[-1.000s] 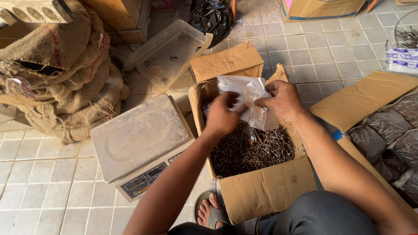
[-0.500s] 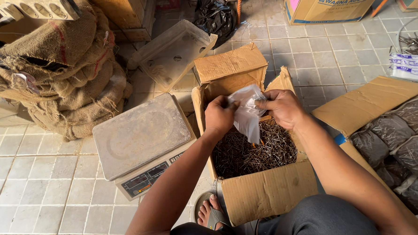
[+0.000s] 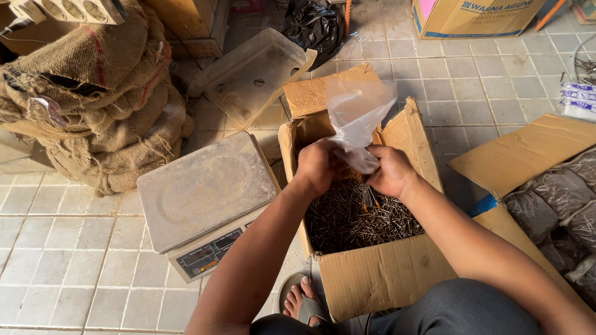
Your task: The person sorts nails into a plastic bag from a larger cardboard box while sitting on the floor next to a scale.
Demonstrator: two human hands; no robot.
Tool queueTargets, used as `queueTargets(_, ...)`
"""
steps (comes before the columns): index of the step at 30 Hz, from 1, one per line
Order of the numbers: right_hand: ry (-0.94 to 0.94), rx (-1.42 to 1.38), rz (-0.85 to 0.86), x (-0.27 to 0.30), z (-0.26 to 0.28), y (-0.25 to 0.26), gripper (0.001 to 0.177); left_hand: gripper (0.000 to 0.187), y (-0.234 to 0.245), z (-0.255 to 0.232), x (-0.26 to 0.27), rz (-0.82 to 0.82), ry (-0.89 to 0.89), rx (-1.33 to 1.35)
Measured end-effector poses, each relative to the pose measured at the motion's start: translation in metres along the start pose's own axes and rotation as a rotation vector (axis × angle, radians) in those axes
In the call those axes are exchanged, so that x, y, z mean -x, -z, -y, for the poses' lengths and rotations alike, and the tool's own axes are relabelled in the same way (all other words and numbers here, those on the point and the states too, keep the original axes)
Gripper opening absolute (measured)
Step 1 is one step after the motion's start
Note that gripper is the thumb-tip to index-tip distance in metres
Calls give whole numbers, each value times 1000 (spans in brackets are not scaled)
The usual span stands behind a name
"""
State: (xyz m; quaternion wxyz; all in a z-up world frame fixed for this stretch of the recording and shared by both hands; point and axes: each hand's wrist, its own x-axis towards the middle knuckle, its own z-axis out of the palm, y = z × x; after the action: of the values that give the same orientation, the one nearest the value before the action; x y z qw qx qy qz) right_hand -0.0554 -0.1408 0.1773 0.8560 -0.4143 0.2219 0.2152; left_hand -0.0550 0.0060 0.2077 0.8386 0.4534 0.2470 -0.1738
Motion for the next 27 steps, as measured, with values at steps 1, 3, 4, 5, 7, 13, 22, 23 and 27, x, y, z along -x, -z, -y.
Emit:
queueTargets(1, 1, -3, 0, 1, -5, -8, 3, 23, -2, -3, 9, 1, 0, -3)
queueTargets(3, -98, -90, -83, 2, -8, -22, 19, 40, -11, -10, 24, -62, 50, -131)
queueTargets(4, -95, -90, -86, 19, 1, -30, 19, 40, -8, -7, 18, -59, 51, -131)
queueTargets(5, -51, -153, -31, 37, 10, -37, 23, 45, -5, -3, 12, -88, 70, -192)
queueTargets(7, -12, -212, 27, 54, 19, -46, 27, 49, -6, -9, 16, -123, 88, -250)
queueTargets(13, -19, 257, -74, 41, 13, -16, 26, 49, 0, -15, 24, -130, 7, -385)
queueTargets(22, 615, 925, -61, 27, 11, -5, 16, 57, -10, -28, 71, 123, 57, -711)
queueTargets(23, 442, 709, -52, 21, 10, 1, 13, 49, -1, -18, 55, 79, -23, -770)
queueTargets(27, 96, 117, 39, 35, 25, -11, 10, 41, 28, -2, 10, -46, -98, -657)
